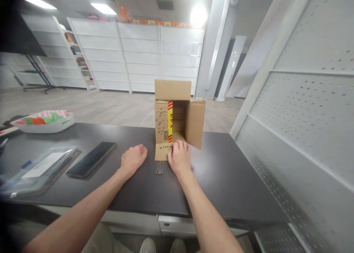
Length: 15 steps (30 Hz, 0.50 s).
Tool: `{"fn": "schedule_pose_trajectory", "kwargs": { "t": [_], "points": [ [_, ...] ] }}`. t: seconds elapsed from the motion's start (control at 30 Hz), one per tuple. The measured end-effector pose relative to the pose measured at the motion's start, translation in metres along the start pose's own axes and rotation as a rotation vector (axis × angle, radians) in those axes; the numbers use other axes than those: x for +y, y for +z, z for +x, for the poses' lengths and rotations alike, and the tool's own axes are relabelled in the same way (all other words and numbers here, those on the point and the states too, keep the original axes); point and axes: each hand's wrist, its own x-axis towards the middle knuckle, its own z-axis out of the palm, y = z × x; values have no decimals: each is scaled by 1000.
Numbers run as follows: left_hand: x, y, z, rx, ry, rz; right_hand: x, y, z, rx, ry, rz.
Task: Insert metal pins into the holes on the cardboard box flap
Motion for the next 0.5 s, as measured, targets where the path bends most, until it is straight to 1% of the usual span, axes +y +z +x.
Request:
{"fn": "schedule_pose_trajectory", "kwargs": {
  "t": [0.33, 0.5],
  "points": [
    [6, -1, -4, 19, 47, 33, 4, 5, 0, 18, 5, -13],
    [7, -3, -5, 11, 30, 35, 4, 7, 0, 3, -1, -60]
  ]
}}
